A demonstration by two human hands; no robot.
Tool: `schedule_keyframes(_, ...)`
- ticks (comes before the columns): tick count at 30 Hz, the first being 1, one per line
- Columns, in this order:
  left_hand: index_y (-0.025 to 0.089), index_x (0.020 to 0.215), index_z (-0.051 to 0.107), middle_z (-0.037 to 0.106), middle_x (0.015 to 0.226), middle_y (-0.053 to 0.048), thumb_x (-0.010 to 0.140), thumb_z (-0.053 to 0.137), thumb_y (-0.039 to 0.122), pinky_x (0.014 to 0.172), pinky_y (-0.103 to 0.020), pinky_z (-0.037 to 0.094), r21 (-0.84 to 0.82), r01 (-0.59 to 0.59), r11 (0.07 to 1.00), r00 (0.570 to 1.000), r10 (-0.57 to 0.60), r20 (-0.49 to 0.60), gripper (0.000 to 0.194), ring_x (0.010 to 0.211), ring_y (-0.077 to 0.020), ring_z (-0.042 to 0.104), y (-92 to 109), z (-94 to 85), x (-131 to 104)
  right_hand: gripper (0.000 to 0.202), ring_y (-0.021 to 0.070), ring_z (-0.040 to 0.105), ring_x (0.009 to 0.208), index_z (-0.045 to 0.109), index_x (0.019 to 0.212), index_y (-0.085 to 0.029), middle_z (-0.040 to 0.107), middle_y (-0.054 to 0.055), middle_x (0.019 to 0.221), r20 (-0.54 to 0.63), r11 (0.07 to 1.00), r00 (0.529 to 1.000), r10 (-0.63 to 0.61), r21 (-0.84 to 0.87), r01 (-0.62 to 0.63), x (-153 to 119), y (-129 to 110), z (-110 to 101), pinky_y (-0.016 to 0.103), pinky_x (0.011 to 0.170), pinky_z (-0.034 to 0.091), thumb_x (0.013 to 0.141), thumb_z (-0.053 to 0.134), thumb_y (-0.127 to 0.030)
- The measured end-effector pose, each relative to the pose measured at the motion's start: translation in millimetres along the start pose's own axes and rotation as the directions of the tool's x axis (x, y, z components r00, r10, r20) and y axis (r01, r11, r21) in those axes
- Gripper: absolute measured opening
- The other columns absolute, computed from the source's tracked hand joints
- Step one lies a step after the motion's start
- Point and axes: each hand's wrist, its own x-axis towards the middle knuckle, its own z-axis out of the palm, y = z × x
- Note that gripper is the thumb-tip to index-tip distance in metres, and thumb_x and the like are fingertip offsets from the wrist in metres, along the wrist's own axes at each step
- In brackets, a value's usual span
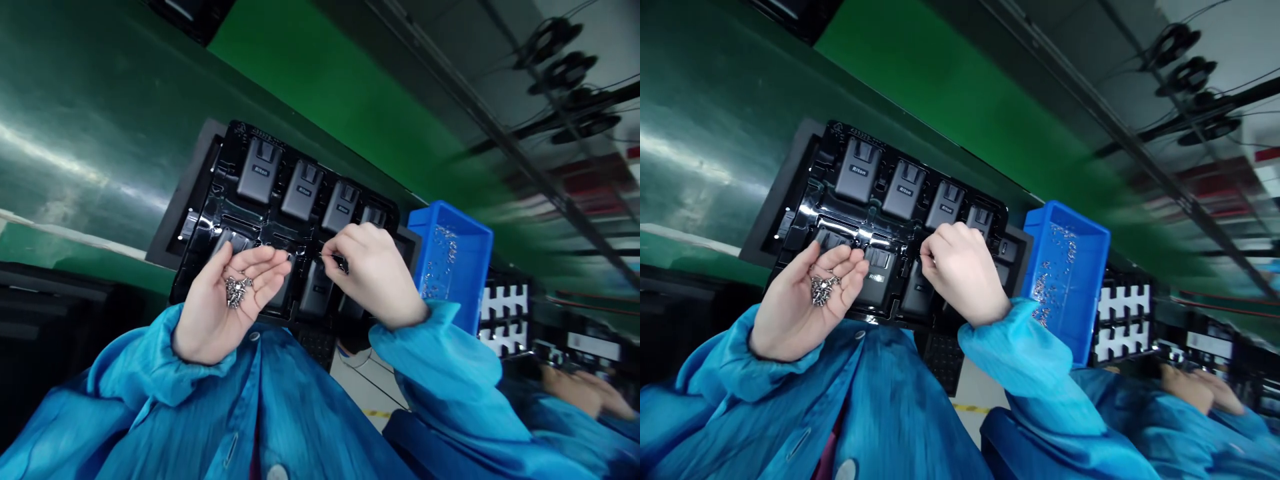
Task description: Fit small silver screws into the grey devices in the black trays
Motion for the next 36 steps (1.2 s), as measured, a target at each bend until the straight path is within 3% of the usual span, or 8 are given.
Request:
schedule_keyframes(12, 0.007, 0.082, 0.076, 0.077, 0.091, -0.013, 0.104, 0.027, 0.030, 0.078, -0.025, 0.061, -0.054, 0.021, 0.998, 0.995, -0.016, 0.095, 0.059, 0.086, -0.0182, 0.075, 4.4, -9.8, -5.1, 0.014, 0.0212, 0.047, 0.077, 0.063, 0.079, -0.016, 0.060, 0.007, 0.079, 0.143, 0.989, 0.988, -0.064, -0.121, 0.081, 3.8, -9.4, -0.5, 0.035, 0.069, 0.033, 0.089, 0.053, -0.015)
schedule_keyframes(18, 0.008, 0.083, 0.075, 0.076, 0.093, -0.013, 0.103, 0.030, 0.030, 0.078, -0.025, 0.061, -0.064, 0.029, 0.998, 0.996, -0.023, 0.091, 0.053, 0.086, -0.0179, 0.075, 5.2, -12.3, -4.6, 0.015, 0.0213, 0.047, 0.078, 0.066, 0.088, -0.016, 0.061, 0.007, 0.081, 0.085, 0.996, 0.995, -0.047, -0.072, 0.053, -11.4, -13.7, 0.4, 0.035, 0.069, 0.036, 0.094, 0.052, -0.017)
schedule_keyframes(21, 0.009, 0.082, 0.072, 0.074, 0.086, -0.012, 0.103, 0.030, 0.029, 0.067, -0.023, 0.061, -0.059, 0.041, 0.997, 0.999, -0.040, 0.031, 0.051, 0.078, -0.0156, 0.073, 8.2, -10.4, -6.0, 0.018, 0.0212, 0.050, 0.080, 0.067, 0.102, -0.014, 0.064, 0.006, 0.085, 0.024, 0.997, 0.998, -0.060, -0.043, 0.061, -24.2, -16.5, 2.6, 0.035, 0.069, 0.039, 0.095, 0.051, -0.016)
schedule_keyframes(25, 0.010, 0.077, 0.063, 0.053, 0.061, 0.000, 0.104, 0.028, 0.025, 0.039, -0.011, 0.038, -0.073, 0.025, 0.997, 0.999, -0.022, 0.032, 0.047, 0.045, -0.0037, 0.050, 19.9, -4.4, -10.7, 0.024, 0.0211, 0.054, 0.081, 0.066, 0.112, -0.013, 0.064, 0.007, 0.088, -0.024, 0.999, 0.999, -0.045, 0.009, 0.045, -40.0, -19.8, 4.5, 0.035, 0.068, 0.044, 0.095, 0.050, -0.013)
schedule_keyframes(28, 0.012, 0.080, 0.058, 0.035, 0.056, 0.006, 0.105, 0.027, 0.024, 0.035, -0.012, 0.022, -0.059, -0.033, 0.998, 0.994, 0.039, 0.104, 0.041, 0.040, -0.0018, 0.032, 35.2, 3.5, -14.3, 0.025, 0.0206, 0.060, 0.085, 0.065, 0.115, -0.015, 0.064, 0.007, 0.091, -0.141, 0.992, 0.990, 0.025, 0.123, -0.007, -43.9, -18.7, -4.1, 0.035, 0.072, 0.048, 0.093, 0.052, -0.013)
schedule_keyframes(32, 0.013, 0.089, 0.057, 0.026, 0.054, 0.009, 0.105, 0.025, 0.022, 0.036, -0.014, 0.017, -0.054, -0.192, 0.980, 0.963, 0.199, 0.182, 0.037, 0.039, -0.0027, 0.024, 58.8, 13.3, -18.1, 0.018, 0.0186, 0.063, 0.086, 0.067, 0.105, -0.020, 0.064, 0.005, 0.093, -0.353, 0.969, 0.925, 0.139, 0.243, -0.053, -17.2, -4.6, -24.5, 0.033, 0.076, 0.050, 0.092, 0.056, -0.016)
schedule_keyframes(34, 0.013, 0.093, 0.057, 0.024, 0.054, 0.010, 0.105, 0.024, 0.018, 0.036, -0.015, 0.015, -0.077, -0.256, 0.964, 0.943, 0.267, 0.200, 0.036, 0.039, -0.0030, 0.022, 70.0, 14.6, -19.3, 0.014, 0.0192, 0.063, 0.087, 0.068, 0.099, -0.020, 0.064, 0.005, 0.093, -0.367, 0.960, 0.919, 0.145, 0.278, -0.040, 16.9, 6.3, -30.9, 0.034, 0.077, 0.051, 0.091, 0.057, -0.020)
schedule_keyframes(36, 0.012, 0.096, 0.057, 0.022, 0.053, 0.010, 0.105, 0.023, 0.016, 0.036, -0.015, 0.015, -0.104, -0.307, 0.946, 0.926, 0.322, 0.199, 0.036, 0.039, -0.0033, 0.021, 79.3, 13.0, -19.6, 0.015, 0.0206, 0.063, 0.092, 0.069, 0.098, -0.020, 0.064, 0.006, 0.095, -0.302, 0.953, 0.945, 0.126, 0.302, -0.030, 64.2, 15.6, -32.8, 0.035, 0.082, 0.051, 0.090, 0.056, -0.023)
